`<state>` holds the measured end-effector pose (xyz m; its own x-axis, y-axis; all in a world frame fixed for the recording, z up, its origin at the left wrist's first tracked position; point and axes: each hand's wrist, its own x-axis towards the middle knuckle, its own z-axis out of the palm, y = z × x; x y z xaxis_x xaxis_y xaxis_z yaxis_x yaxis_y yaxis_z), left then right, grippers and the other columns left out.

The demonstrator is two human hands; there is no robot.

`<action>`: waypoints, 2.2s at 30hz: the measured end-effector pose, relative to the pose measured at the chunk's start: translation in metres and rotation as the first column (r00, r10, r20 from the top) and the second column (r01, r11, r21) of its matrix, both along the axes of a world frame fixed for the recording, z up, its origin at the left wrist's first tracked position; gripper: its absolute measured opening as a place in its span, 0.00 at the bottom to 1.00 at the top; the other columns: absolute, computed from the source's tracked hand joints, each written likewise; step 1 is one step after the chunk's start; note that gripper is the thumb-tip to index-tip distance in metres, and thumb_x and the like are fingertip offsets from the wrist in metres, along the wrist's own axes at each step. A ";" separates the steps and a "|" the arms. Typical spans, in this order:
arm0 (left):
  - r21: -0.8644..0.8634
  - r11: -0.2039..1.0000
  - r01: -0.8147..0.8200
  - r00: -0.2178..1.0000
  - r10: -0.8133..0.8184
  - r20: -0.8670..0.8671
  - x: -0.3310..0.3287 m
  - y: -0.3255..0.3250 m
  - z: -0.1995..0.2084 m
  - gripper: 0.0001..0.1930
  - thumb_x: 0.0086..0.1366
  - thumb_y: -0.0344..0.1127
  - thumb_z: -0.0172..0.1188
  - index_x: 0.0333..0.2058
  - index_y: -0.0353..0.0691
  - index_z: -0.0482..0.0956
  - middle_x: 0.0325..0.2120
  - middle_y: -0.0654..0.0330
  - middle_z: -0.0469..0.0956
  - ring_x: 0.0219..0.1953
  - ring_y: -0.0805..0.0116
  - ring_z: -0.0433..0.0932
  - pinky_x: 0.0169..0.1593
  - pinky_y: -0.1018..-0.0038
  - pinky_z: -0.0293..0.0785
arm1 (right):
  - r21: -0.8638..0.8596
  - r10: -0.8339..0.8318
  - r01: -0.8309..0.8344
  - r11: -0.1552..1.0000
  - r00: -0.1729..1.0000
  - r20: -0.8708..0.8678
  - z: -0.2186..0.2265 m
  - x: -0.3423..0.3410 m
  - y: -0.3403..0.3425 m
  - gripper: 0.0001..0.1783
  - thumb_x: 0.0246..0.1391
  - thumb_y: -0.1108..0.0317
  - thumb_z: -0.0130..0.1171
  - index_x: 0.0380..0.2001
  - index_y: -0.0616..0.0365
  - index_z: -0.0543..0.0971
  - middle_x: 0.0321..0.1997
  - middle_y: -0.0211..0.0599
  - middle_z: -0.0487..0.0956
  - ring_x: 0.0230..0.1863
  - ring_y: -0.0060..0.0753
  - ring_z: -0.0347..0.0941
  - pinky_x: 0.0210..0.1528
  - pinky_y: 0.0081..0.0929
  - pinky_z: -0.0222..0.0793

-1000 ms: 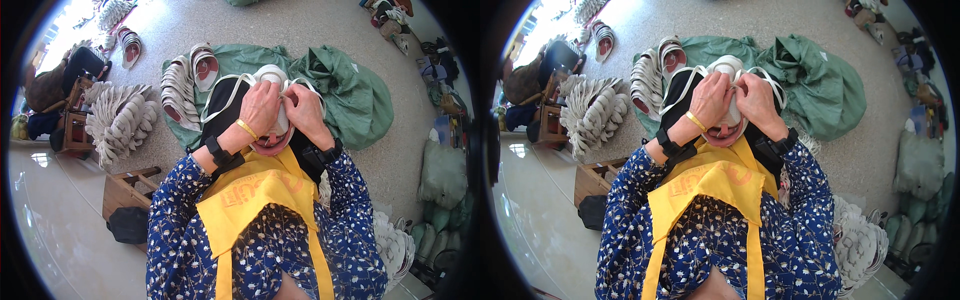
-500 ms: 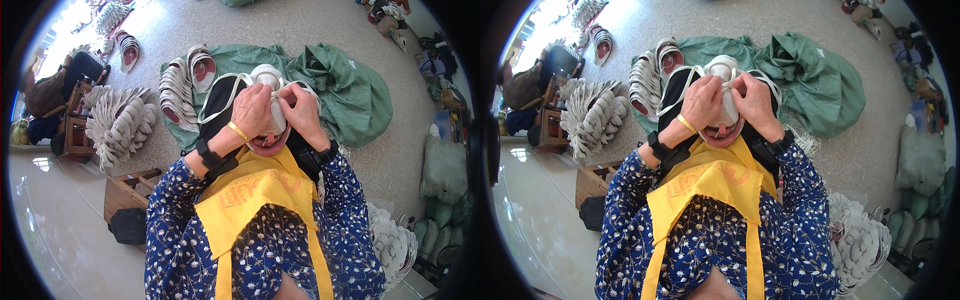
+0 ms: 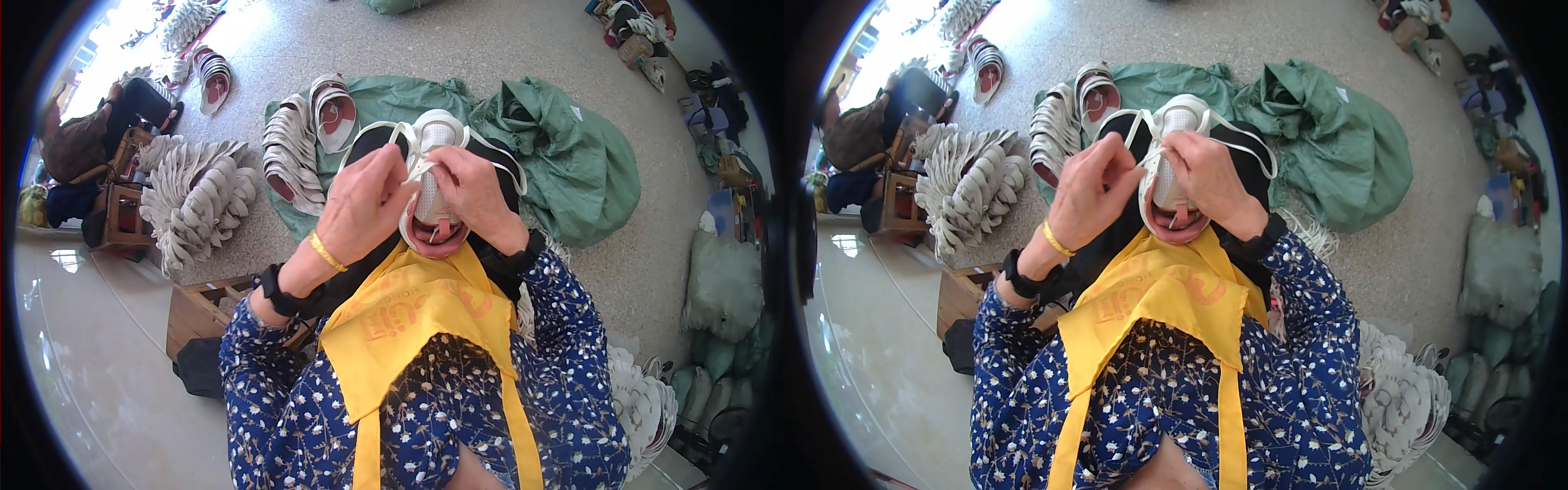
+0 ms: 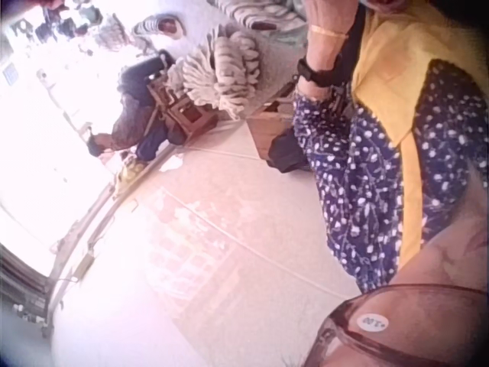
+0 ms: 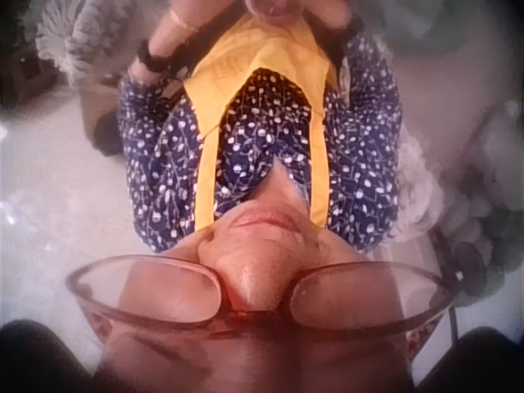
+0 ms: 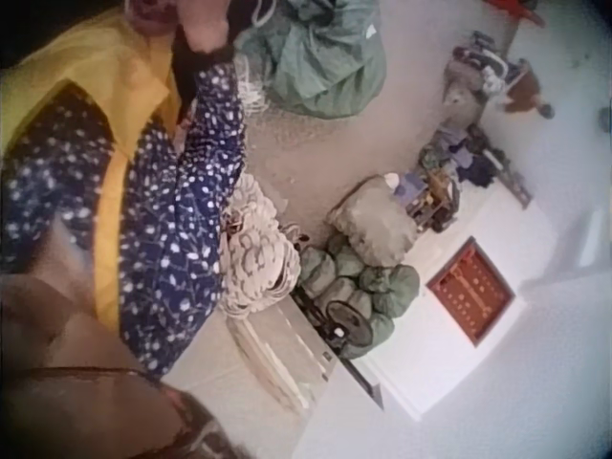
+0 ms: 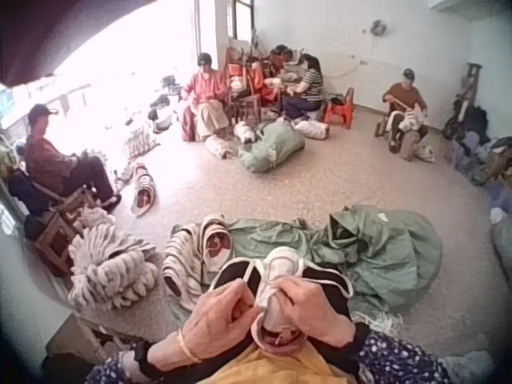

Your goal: The person threads a white shoelace through the eyelets of a white sneaker held in their lap. They pull the laces tight and tie a knot at the top, completing the lacing process.

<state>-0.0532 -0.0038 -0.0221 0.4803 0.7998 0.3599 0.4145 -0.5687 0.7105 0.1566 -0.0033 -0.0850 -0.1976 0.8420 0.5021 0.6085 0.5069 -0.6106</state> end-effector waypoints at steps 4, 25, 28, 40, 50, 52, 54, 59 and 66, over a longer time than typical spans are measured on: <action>0.029 1.000 -0.005 0.999 0.006 -0.036 0.020 0.009 -0.033 0.20 0.55 0.31 0.70 0.40 0.35 0.68 0.32 0.51 0.73 0.35 0.51 0.77 0.39 0.63 0.74 | -0.398 -0.177 -0.079 0.914 0.806 -0.565 0.002 0.005 -0.003 0.14 0.71 0.64 0.55 0.37 0.64 0.82 0.27 0.33 0.83 0.27 0.18 0.79 0.29 0.21 0.74; 0.155 0.980 -0.121 0.979 0.143 -0.144 0.040 0.038 -0.079 0.15 0.57 0.24 0.57 0.44 0.31 0.70 0.38 0.41 0.74 0.44 0.38 0.74 0.48 0.51 0.72 | -0.117 -0.124 0.158 0.980 0.959 0.256 0.002 -0.013 -0.003 0.08 0.58 0.71 0.58 0.35 0.64 0.81 0.34 0.54 0.82 0.39 0.59 0.80 0.42 0.50 0.75; 0.170 0.981 -0.096 0.977 0.126 -0.174 0.041 0.036 -0.077 0.13 0.59 0.23 0.55 0.43 0.30 0.70 0.38 0.41 0.74 0.44 0.37 0.73 0.48 0.51 0.72 | -0.141 -0.128 0.170 0.975 0.955 0.268 -0.002 -0.014 -0.004 0.11 0.59 0.70 0.62 0.43 0.61 0.84 0.35 0.53 0.82 0.39 0.58 0.80 0.43 0.48 0.75; 0.134 0.987 -0.093 0.992 0.103 -0.071 0.042 0.037 -0.089 0.11 0.58 0.20 0.51 0.42 0.31 0.70 0.37 0.41 0.74 0.44 0.38 0.73 0.47 0.51 0.70 | -0.130 -0.168 0.216 0.968 0.937 0.305 -0.005 -0.019 0.009 0.07 0.57 0.70 0.59 0.32 0.63 0.80 0.34 0.51 0.82 0.38 0.58 0.80 0.40 0.49 0.76; 0.172 0.970 -0.171 0.985 0.170 0.023 0.043 0.035 -0.085 0.08 0.61 0.21 0.53 0.39 0.33 0.68 0.30 0.46 0.74 0.38 0.42 0.75 0.42 0.52 0.71 | -0.086 -0.142 0.177 0.980 0.939 0.315 0.011 -0.007 -0.009 0.06 0.56 0.71 0.59 0.30 0.64 0.77 0.32 0.52 0.81 0.34 0.56 0.80 0.36 0.48 0.75; 0.175 0.969 -0.173 0.985 0.172 0.024 0.043 0.035 -0.085 0.08 0.61 0.21 0.53 0.38 0.33 0.68 0.30 0.46 0.74 0.38 0.42 0.75 0.41 0.52 0.71 | -0.104 -0.056 0.083 0.991 0.968 0.243 0.021 0.009 -0.020 0.06 0.56 0.72 0.60 0.30 0.65 0.77 0.30 0.51 0.80 0.32 0.55 0.80 0.35 0.47 0.74; 0.177 0.969 -0.175 0.984 0.176 0.013 0.045 0.035 -0.088 0.07 0.61 0.22 0.53 0.38 0.33 0.68 0.30 0.46 0.74 0.38 0.42 0.75 0.41 0.53 0.71 | -0.260 -0.046 0.087 0.962 0.986 0.162 0.034 0.017 -0.037 0.05 0.55 0.74 0.62 0.30 0.65 0.77 0.29 0.50 0.80 0.30 0.53 0.79 0.33 0.45 0.72; 0.177 0.969 -0.175 0.984 0.177 0.002 0.044 0.035 -0.087 0.07 0.61 0.22 0.53 0.38 0.33 0.68 0.30 0.46 0.73 0.38 0.42 0.75 0.41 0.53 0.72 | -0.386 0.010 -0.007 0.922 1.000 0.006 0.074 0.007 -0.082 0.04 0.54 0.76 0.63 0.29 0.64 0.77 0.26 0.46 0.79 0.26 0.48 0.78 0.30 0.38 0.71; 0.221 0.968 -0.118 0.991 0.101 0.088 0.039 0.030 -0.079 0.09 0.59 0.21 0.56 0.39 0.34 0.72 0.30 0.50 0.74 0.37 0.45 0.75 0.42 0.57 0.72 | -0.508 -0.139 0.047 0.860 0.980 -0.144 0.066 0.021 -0.072 0.04 0.58 0.75 0.65 0.31 0.64 0.79 0.24 0.33 0.80 0.22 0.18 0.70 0.26 0.23 0.65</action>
<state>-0.0137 0.0263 -0.1007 0.3589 0.7404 0.5683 0.4336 -0.6714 0.6010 0.1772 -0.0754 -0.0194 -0.0565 0.9980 0.0267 0.5018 0.0515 -0.8635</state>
